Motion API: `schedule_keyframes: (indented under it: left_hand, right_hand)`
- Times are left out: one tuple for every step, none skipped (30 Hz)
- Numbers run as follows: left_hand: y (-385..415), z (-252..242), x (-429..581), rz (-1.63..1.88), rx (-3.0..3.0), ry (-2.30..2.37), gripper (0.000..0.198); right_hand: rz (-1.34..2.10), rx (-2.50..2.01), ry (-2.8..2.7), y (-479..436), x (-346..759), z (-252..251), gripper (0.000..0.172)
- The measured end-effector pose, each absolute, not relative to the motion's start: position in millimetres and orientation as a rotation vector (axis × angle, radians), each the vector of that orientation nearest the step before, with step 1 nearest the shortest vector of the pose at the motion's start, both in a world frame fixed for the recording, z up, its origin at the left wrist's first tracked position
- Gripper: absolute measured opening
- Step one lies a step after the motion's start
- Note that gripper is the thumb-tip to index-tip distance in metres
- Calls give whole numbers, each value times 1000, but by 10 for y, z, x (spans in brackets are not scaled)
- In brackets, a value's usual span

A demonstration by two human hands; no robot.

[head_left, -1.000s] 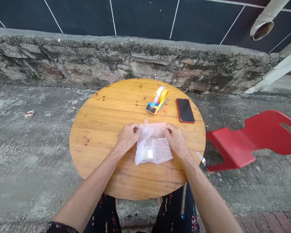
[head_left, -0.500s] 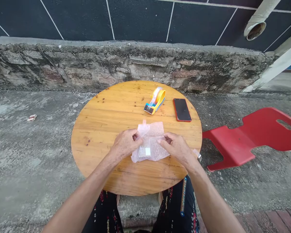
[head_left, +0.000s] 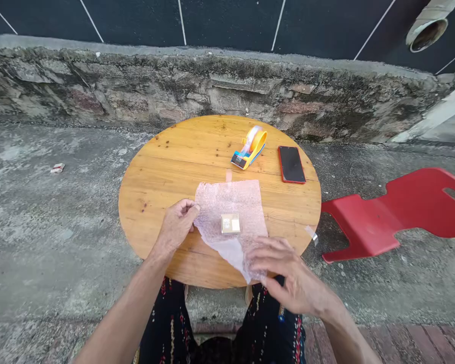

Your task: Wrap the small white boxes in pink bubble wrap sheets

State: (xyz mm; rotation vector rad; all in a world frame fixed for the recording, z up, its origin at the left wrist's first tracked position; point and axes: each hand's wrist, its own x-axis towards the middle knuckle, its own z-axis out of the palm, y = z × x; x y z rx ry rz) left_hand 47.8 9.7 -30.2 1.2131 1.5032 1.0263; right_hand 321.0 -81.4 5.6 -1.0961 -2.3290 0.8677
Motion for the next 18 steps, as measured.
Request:
schedule_keyframes:
  left_hand:
    - [105, -307, 476, 1020, 1197, 1504, 29]
    - [114, -308, 475, 1010, 1184, 1505, 32]
    - [123, -307, 474, 997, 1178, 1502, 35]
    - [129, -303, 472, 979, 1180, 1492, 39]
    - [131, -301, 469, 953, 1193, 1478, 42]
    - [128, -299, 465, 923, 1212, 1464, 43]
    - [120, -300, 459, 894, 1229, 1451, 44]
    - [110, -302, 452, 869, 1243, 1440, 44]
    - [97, -308, 444, 850, 1250, 1432, 44]
    - [86, -315, 436, 838, 1252, 1425, 44]
    - [76, -324, 430, 834, 1250, 1419, 45]
    - [72, -334, 425, 838, 1248, 1416, 47]
    - [73, -345, 423, 848, 1251, 1416, 47]
    - [81, -356, 422, 865, 1264, 1422, 48]
    - [97, -368, 425, 881, 1289, 1435, 48]
    - [122, -381, 429, 891, 1323, 1457, 47]
    - [155, -394, 435, 899, 1359, 1485, 46]
    - [195, -409, 442, 902, 1391, 1512, 46]
  right_hand:
    - [884, -1121, -2379, -893, 3222, 91, 35]
    - [893, -1142, -2409, -955, 3235, 129, 37]
    - [895, -1152, -2423, -997, 3248, 167, 39]
    - [898, -1147, -2423, -1016, 3261, 201, 39]
    - [896, -1145, -2406, -1010, 3272, 225, 37]
    - [876, -1171, -2361, -981, 3278, 234, 32]
    - [826, -1242, -2290, -929, 3278, 225, 26]
    - [744, -1360, -2200, -857, 3271, 196, 22]
    - [640, -1514, -2087, -771, 3254, 147, 20]
    - [520, -1674, -1995, -677, 3228, 82, 21]
    - [418, -1825, -1935, -581, 3193, 7, 25]
    - [364, -1937, -1911, -490, 3150, -72, 35]
    - [342, -1994, -1925, -409, 3102, -148, 42]
    - [316, -2033, -1934, -340, 3054, -214, 45]
    - [297, -2045, -1947, -284, 3009, -267, 45]
    - [284, -2036, -1956, -238, 2970, -304, 44]
    - [275, -2019, -1954, -200, 2941, -324, 43]
    - [271, -1996, -1947, -165, 2923, -332, 43]
